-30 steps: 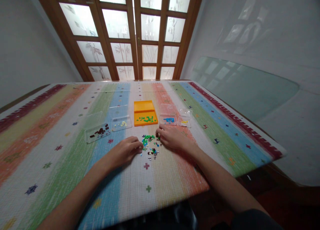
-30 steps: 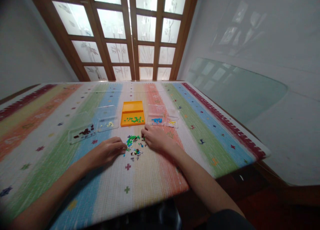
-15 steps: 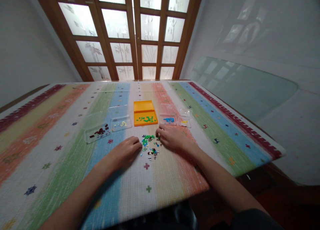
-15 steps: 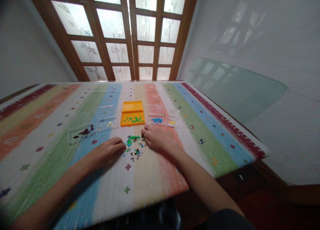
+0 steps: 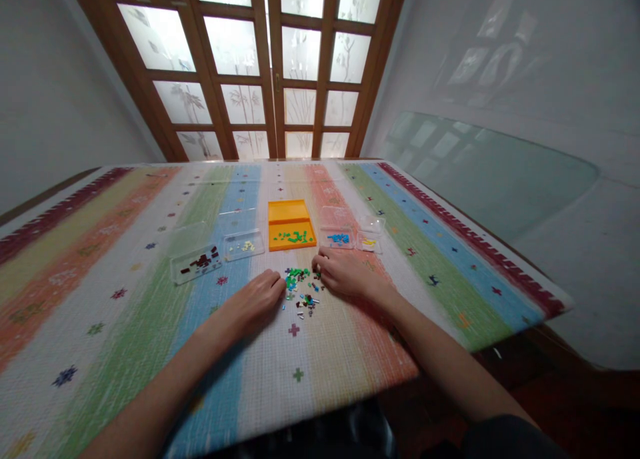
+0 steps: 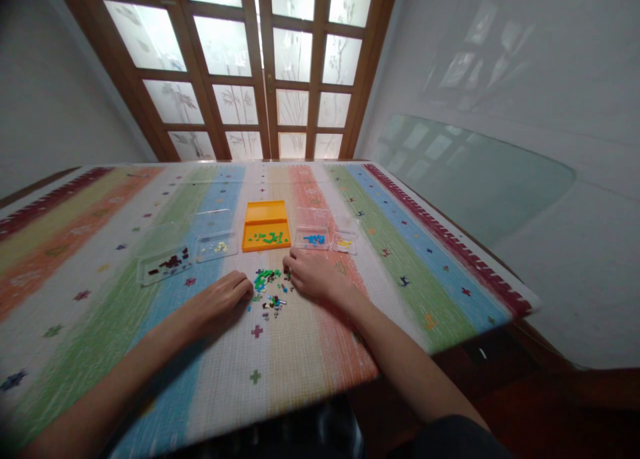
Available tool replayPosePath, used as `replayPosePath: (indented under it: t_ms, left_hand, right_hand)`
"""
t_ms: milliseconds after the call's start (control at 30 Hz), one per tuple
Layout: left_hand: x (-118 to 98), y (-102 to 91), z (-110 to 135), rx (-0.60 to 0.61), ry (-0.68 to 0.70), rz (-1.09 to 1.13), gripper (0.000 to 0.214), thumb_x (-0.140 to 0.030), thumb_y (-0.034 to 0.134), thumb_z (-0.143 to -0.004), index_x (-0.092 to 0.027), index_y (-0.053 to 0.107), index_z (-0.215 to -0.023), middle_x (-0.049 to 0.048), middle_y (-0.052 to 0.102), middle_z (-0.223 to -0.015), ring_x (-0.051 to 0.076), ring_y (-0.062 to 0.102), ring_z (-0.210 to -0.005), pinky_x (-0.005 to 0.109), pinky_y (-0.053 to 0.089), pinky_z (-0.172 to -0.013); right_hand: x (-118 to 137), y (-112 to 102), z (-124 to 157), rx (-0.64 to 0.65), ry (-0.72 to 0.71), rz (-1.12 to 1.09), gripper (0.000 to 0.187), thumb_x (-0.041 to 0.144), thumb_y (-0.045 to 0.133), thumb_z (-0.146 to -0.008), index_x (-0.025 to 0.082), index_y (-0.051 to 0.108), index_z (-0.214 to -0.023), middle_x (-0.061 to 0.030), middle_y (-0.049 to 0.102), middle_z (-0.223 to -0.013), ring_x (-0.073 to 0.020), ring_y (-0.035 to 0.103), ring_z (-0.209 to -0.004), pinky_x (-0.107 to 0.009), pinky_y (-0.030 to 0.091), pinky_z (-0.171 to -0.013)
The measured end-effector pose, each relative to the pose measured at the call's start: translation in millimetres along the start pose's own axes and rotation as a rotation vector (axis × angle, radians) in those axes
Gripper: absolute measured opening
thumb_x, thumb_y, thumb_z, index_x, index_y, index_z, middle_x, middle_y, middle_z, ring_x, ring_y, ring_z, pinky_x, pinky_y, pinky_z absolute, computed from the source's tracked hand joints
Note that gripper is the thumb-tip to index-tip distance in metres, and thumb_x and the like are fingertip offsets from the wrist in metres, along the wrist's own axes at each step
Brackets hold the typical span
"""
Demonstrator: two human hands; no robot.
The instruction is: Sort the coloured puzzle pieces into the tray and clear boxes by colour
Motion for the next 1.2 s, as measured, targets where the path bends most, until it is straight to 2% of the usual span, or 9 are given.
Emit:
replayPosePath:
  t_ms: [167,300,467,567,667,833,1033,1200]
  left_hand:
    - [3.7,2.0,-0.8,-0.009,-0.010,0.005,0.021,-0.007,0.038,-0.094,-0.020,0.052,-0.085,0.0056,0.058,-0.084,0.019,0.051,-0.076,0.032,0.046,-0.072]
    - [17.0,-12.1,-0.2,-0.090,-0.036,0.103,0.015,-0.011,0.042,-0.094,-0.020,0.052,-0.089,0.0057,0.059,-0.088,0.020,0.055,-0.082,0.032,0.047,-0.074]
    - [54.8,-46.9,7.8,-0.340,-0.269,0.096,0.011,-0.017,0.044,-0.095,-0.021,0.053,-0.092,0.0063,0.062,-0.092,0.022,0.058,-0.087,0.037,0.048,-0.080]
    - [76.3,-57.1,13.4,-0.423,-0.418,0.048,0.010,-0.023,0.046,-0.095,-0.022,0.054,-0.091,0.0065,0.063,-0.091,0.023,0.060,-0.087,0.039,0.049,-0.082]
    - [92.2,-56.7,15.8,-0.459,-0.494,0.011,0.010,-0.026,0.047,-0.094,-0.022,0.055,-0.089,0.0070,0.064,-0.090,0.025,0.061,-0.087,0.041,0.050,-0.083]
    - [108.6,-47.9,16.0,-0.476,-0.502,-0.044,0.010,-0.025,0.049,-0.090,-0.021,0.058,-0.087,0.0101,0.067,-0.091,0.028,0.063,-0.090,0.044,0.051,-0.086]
    - [115.0,-42.9,18.6,-0.463,-0.465,-0.096,0.018,-0.025,0.048,-0.094,-0.021,0.065,-0.092,0.0114,0.070,-0.093,0.030,0.064,-0.093,0.046,0.051,-0.087]
    - [116.1,-40.8,20.6,-0.439,-0.427,-0.123,0.025,-0.019,0.046,-0.093,-0.021,0.070,-0.100,0.0115,0.073,-0.096,0.030,0.063,-0.094,0.047,0.051,-0.087]
  right_hand:
    - [1.0,-1.0,0.1,-0.003,-0.003,0.005,0.019,0.011,0.047,-0.092,0.017,0.064,-0.099,-0.0099,0.064,-0.102,-0.0168,0.053,-0.078,-0.029,0.035,-0.070]
    - [1.4,-2.2,0.3,0.008,-0.003,-0.001,0.019,0.012,0.047,-0.093,0.016,0.064,-0.101,-0.0101,0.065,-0.103,-0.0168,0.053,-0.079,-0.029,0.035,-0.069]
    - [0.1,-0.3,-0.5,0.029,0.000,0.011,0.019,0.012,0.047,-0.093,0.016,0.064,-0.102,-0.0112,0.065,-0.104,-0.0175,0.054,-0.080,-0.030,0.034,-0.067]
    - [0.0,0.7,-0.7,0.013,-0.012,0.003,0.019,0.011,0.047,-0.091,0.016,0.064,-0.100,-0.0118,0.065,-0.104,-0.0183,0.055,-0.081,-0.030,0.034,-0.068]
    - [-0.3,1.7,-0.6,-0.001,-0.015,-0.002,0.019,0.011,0.047,-0.091,0.016,0.064,-0.099,-0.0116,0.065,-0.103,-0.0179,0.054,-0.079,-0.030,0.034,-0.067]
    - [-0.7,2.2,-1.0,-0.009,-0.027,0.002,0.021,0.011,0.046,-0.090,0.015,0.064,-0.100,-0.0121,0.065,-0.102,-0.0172,0.054,-0.078,-0.029,0.033,-0.066]
    - [-1.2,2.2,-0.8,-0.008,-0.030,0.007,0.020,0.011,0.046,-0.091,0.015,0.063,-0.099,-0.0120,0.064,-0.101,-0.0172,0.054,-0.078,-0.029,0.031,-0.065]
    - [-1.8,3.2,-0.4,-0.015,-0.033,0.009,0.019,0.011,0.046,-0.090,0.016,0.063,-0.099,-0.0117,0.064,-0.102,-0.0172,0.053,-0.077,-0.029,0.031,-0.065]
Point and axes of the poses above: each hand's wrist, its own z-axis away from the middle knuckle, its own y-axis out of the palm, x = y × z, the point moved 5 cm from there along -z, towards the middle knuckle
